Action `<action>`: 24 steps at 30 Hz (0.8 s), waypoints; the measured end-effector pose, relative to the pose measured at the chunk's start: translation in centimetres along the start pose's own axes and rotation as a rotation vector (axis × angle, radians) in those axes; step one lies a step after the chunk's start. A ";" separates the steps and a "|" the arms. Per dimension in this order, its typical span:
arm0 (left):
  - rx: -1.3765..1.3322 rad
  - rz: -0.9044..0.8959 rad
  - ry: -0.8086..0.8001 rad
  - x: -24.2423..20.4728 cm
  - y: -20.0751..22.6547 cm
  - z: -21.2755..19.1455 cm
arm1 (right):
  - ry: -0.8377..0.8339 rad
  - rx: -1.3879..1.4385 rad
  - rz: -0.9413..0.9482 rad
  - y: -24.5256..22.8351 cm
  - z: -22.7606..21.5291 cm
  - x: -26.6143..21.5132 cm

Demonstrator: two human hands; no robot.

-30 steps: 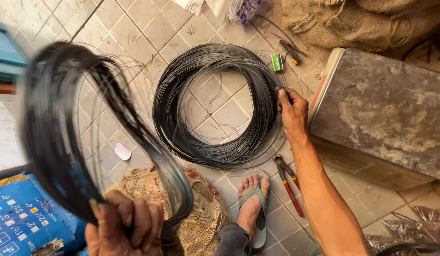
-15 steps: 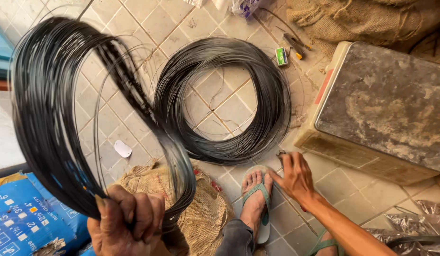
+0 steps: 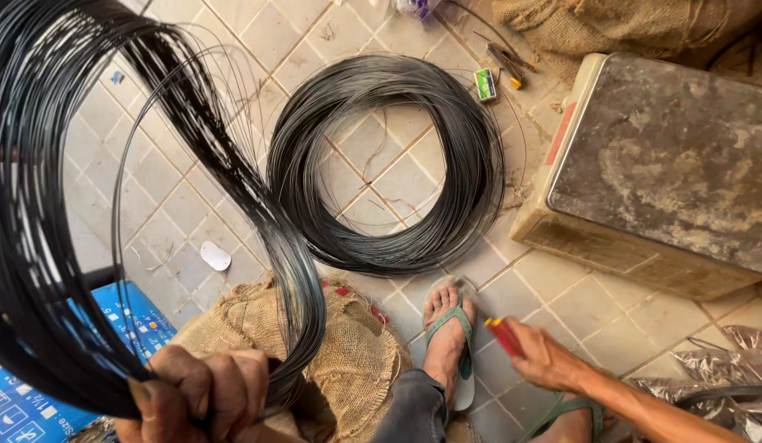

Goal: The person sits on the floor and coils a long length of black wire into a circular bundle. They use pliers to cut a small piece of wire and then continue to wrap and secure the coil by hand.

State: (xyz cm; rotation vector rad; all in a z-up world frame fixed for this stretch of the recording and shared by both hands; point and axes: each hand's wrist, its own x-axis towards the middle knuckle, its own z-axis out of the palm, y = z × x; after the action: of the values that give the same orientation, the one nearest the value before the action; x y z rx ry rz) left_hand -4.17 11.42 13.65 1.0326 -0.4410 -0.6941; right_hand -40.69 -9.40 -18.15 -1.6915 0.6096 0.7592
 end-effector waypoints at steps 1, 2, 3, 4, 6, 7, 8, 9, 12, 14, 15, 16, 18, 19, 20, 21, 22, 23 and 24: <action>0.001 0.002 -0.002 -0.1 0.2 -0.5 | 0.002 -0.001 -0.002 -2.0 0.1 0.7; -0.013 -0.031 -0.013 -0.4 0.3 -1.1 | -0.008 0.044 -0.157 -3.9 0.4 1.2; -0.027 -0.064 -0.024 -0.7 0.5 -1.6 | -0.016 0.089 -0.312 -5.8 0.6 1.6; -0.025 -0.062 -0.020 -0.8 0.5 -1.1 | -0.019 0.086 -0.314 -9.3 0.6 3.0; 0.055 -0.017 0.154 -1.1 0.6 -0.2 | -0.099 0.233 -0.066 -16.3 0.8 5.8; 0.058 -0.013 0.158 -1.4 0.5 -1.2 | -0.103 0.230 -0.069 -19.8 0.2 7.4; -0.001 -0.016 0.065 -1.5 0.5 -2.1 | -0.125 0.405 -0.001 -23.2 -0.4 9.0; -0.060 -0.019 -0.029 -1.7 0.4 -3.1 | -0.147 0.580 0.069 -26.7 -1.0 10.7; 0.018 -0.002 0.067 -2.0 0.6 -2.7 | -0.135 0.506 0.040 -31.6 -1.3 15.7; 0.005 -0.047 0.035 -1.8 1.1 -3.3 | -0.141 0.424 0.089 -33.8 -1.7 16.9; -0.012 -0.092 -0.005 -1.7 1.5 -3.7 | -0.137 0.344 0.136 -34.9 -1.8 17.5; -0.013 -0.086 0.003 -1.6 1.3 -3.8 | -0.142 0.335 0.135 -34.7 -1.4 18.8; -0.043 -0.049 -0.017 -1.7 0.9 -4.2 | -0.139 0.431 0.119 -34.2 -0.3 21.3; -0.043 -0.045 -0.009 -1.8 0.9 -4.2 | -0.145 0.424 0.119 -34.3 0.0 21.6; -0.053 -0.027 0.014 -1.8 0.8 -4.1 | -0.138 0.448 0.109 -34.3 0.1 21.8; -0.063 -0.008 0.037 -1.9 0.7 -4.0 | -0.131 0.473 0.099 -34.2 0.2 22.1; -0.062 -0.004 0.041 -1.8 0.6 -3.8 | -0.134 0.468 0.097 -34.3 0.3 22.2; -0.064 0.009 0.072 -1.8 0.6 -3.6 | -0.127 0.458 0.100 -34.4 0.4 22.3; -0.067 0.016 0.102 -1.8 0.6 -3.4 | -0.118 0.452 0.107 -34.4 0.7 22.2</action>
State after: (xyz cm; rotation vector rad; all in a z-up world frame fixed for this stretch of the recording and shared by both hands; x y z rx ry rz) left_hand -3.12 15.03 12.64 0.9952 -0.3348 -0.6351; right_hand -0.96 -0.78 -13.04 -1.1998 0.7315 0.7274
